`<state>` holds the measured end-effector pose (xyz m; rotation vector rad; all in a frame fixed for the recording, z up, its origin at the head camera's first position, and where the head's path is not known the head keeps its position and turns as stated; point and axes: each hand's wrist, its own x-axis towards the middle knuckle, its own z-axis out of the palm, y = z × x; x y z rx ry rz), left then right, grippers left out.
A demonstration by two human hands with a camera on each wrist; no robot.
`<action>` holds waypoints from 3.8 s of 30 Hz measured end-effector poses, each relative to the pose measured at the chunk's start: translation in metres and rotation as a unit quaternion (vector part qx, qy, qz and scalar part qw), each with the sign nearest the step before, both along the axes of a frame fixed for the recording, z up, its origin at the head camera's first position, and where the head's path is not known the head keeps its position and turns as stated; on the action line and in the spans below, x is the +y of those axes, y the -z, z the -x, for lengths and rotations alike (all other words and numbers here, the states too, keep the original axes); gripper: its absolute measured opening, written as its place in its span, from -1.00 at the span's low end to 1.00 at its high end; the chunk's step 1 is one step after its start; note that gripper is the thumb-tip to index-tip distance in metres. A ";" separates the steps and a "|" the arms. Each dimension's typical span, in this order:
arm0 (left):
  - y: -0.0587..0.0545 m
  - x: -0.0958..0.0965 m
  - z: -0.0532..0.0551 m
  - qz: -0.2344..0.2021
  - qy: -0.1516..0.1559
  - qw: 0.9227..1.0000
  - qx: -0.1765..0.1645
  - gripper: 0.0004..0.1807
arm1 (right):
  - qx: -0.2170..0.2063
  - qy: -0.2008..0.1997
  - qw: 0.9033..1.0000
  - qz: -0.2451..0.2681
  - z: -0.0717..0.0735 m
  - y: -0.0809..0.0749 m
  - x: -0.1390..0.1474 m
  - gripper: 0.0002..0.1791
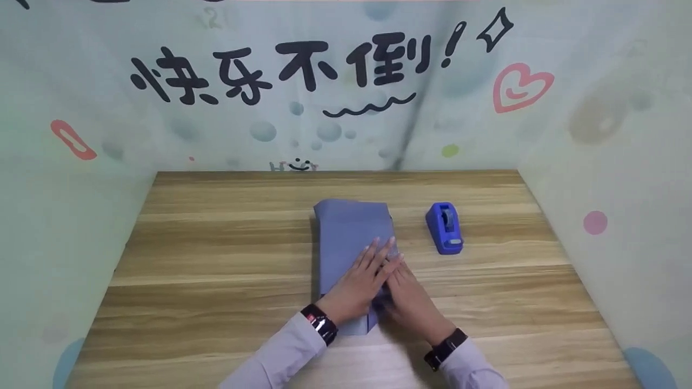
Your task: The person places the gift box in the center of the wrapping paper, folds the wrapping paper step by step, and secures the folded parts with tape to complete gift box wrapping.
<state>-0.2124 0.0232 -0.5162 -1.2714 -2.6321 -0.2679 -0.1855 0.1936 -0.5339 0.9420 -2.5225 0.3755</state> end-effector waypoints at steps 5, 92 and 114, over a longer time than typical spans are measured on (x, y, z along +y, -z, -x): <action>-0.008 -0.012 0.000 -0.180 0.032 0.967 -0.179 0.10 | 0.047 -0.035 0.998 -0.006 0.011 0.005 -0.001 -0.37; 0.031 -0.045 -0.078 -0.506 -0.136 0.602 -0.602 -0.41 | 0.087 -0.113 0.957 -0.253 0.012 -0.010 -0.017 -0.08; 0.023 -0.082 -0.083 -0.079 -0.225 0.964 -0.117 -0.59 | 0.091 -0.125 0.964 -0.215 0.012 -0.008 -0.017 -0.40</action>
